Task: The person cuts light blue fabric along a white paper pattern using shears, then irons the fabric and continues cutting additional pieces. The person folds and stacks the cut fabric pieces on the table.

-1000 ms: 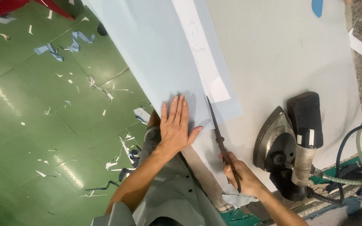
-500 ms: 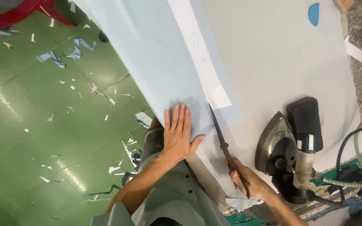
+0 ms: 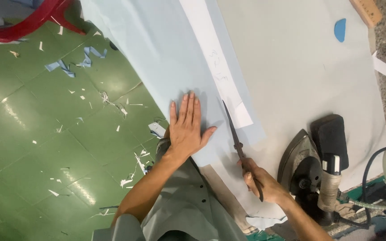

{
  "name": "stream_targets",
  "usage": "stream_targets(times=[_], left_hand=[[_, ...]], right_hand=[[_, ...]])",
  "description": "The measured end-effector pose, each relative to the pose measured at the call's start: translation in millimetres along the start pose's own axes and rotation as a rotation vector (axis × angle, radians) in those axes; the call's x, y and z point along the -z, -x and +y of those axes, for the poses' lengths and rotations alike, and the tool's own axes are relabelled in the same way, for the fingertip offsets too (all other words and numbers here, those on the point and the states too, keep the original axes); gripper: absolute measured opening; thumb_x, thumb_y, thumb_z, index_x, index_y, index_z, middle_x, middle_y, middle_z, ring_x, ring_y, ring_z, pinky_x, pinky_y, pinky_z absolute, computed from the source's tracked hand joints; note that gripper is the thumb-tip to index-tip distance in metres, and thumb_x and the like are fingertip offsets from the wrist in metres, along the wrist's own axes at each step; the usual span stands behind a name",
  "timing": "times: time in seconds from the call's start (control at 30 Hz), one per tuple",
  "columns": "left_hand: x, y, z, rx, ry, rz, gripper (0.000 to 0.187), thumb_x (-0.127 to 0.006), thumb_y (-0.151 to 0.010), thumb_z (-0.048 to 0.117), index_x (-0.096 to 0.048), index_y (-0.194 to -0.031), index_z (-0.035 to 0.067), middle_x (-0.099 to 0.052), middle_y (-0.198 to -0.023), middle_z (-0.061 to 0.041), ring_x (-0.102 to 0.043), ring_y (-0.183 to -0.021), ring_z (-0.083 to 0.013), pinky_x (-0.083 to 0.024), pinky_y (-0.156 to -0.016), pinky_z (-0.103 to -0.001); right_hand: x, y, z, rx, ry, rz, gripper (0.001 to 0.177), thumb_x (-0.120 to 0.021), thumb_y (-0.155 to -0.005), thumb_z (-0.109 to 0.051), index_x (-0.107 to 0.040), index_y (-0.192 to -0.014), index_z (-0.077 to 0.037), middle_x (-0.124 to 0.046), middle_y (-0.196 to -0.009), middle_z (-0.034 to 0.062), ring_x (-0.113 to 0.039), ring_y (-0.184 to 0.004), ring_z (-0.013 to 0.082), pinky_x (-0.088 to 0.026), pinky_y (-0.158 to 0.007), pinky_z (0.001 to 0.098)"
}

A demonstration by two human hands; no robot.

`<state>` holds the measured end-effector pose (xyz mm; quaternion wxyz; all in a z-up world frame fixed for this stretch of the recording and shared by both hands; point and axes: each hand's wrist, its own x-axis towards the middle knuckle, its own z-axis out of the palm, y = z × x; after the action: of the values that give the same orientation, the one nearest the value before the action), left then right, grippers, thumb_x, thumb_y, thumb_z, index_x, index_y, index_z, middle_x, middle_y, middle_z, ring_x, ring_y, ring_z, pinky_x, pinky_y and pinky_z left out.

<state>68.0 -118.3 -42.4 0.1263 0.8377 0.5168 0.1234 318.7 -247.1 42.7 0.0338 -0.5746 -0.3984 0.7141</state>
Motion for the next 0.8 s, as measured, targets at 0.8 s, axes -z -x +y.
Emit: stream_targets(times=[0.8], left_hand=[[15,-39,-36,0.014,-0.110,-0.069,0.093,-0.034,-0.105,0.070,-0.033,-0.158,-0.006,-0.024,-0.166,-0.024,-0.021,-0.156,-0.0383,-0.012,-0.127,-0.062]], right_hand=[[23,-15,-61,-0.110,-0.046,-0.045,0.090,-0.031,-0.077,-0.078,-0.049,-0.131,-0.010,-0.043,-0.075,-0.0012,-0.048,-0.065,0.0126,-0.057,-0.061,0.0307]])
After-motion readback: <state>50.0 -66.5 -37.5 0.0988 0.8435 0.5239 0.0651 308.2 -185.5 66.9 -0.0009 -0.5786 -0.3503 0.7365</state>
